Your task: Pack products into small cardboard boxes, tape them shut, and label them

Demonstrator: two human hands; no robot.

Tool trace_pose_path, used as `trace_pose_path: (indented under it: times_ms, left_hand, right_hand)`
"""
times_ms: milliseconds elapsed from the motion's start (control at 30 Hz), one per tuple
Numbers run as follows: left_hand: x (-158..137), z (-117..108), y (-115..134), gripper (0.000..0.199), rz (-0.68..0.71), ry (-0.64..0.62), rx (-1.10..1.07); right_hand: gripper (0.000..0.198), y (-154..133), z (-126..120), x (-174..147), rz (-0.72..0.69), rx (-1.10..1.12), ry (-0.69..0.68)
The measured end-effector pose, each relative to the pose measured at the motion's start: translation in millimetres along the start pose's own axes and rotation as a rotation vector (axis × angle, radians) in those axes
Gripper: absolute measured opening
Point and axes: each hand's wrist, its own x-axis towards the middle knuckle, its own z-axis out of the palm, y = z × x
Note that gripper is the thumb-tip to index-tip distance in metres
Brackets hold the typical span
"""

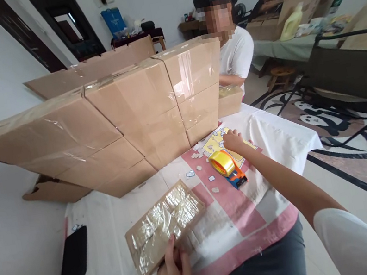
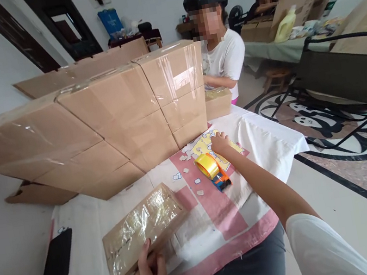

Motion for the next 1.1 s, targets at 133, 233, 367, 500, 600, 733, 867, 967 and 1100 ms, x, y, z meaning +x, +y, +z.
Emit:
trace_pose_path:
  times_ms: [133, 233, 367, 500, 600, 733, 867, 967, 1100]
  left_hand:
    - [1.9, -2.3, 3.2, 0.042, -0.005, -0.019, 0.037]
    - [3.8, -4.9, 3.6, 0.042, -0.037, -0.045, 0.051]
    - [7.0, -6.8, 6.1, 0.047, -0.038, -0.043, 0.043]
    - [4.1, -7.5, 1.3, 0.048, 0.039, -0.012, 0.056]
    - [-2.5, -3.0, -10.0, 0.05, 0.038, -0.011, 0.054]
    - [-9.8, 8.9, -9.9, 0.047, -0.091, 0.093, 0.071]
    - [-12.6, 16.8, 0.9, 0.051, -0.209, 0.173, 0.08]
    - [-13.4, 17.4, 1.4, 0.054, -0.199, 0.162, 0.074]
    - [-13.4, 16.0, -0.5, 0.056, -0.207, 0.156, 0.08]
  right_hand:
    - [0.014, 0.1, 4.4, 5.6, -0.034, 0.01, -0.004]
    - [0.016, 5.0, 4.9, 4.9, -0.062, 0.079, 0.031]
    - [0.009, 10.2, 5.2, -3.0, -0.095, 0.299, 0.109]
    - [0.008, 7.8, 9.1, -8.2, -0.122, 0.514, 0.176]
    - [0.007, 5.7, 14.4, -5.3, -0.146, 0.608, 0.184]
    - [0.011, 7.1, 15.5, -4.1, -0.167, 0.669, 0.213]
    - [0.013, 9.3, 9.2, -8.4, -0.162, 0.67, 0.241]
    - [0.027, 11.0, 7.0, -10.9, -0.127, 0.611, 0.363]
    - [0.03, 14.8, 12.5, -10.8, -0.165, 0.475, 0.474]
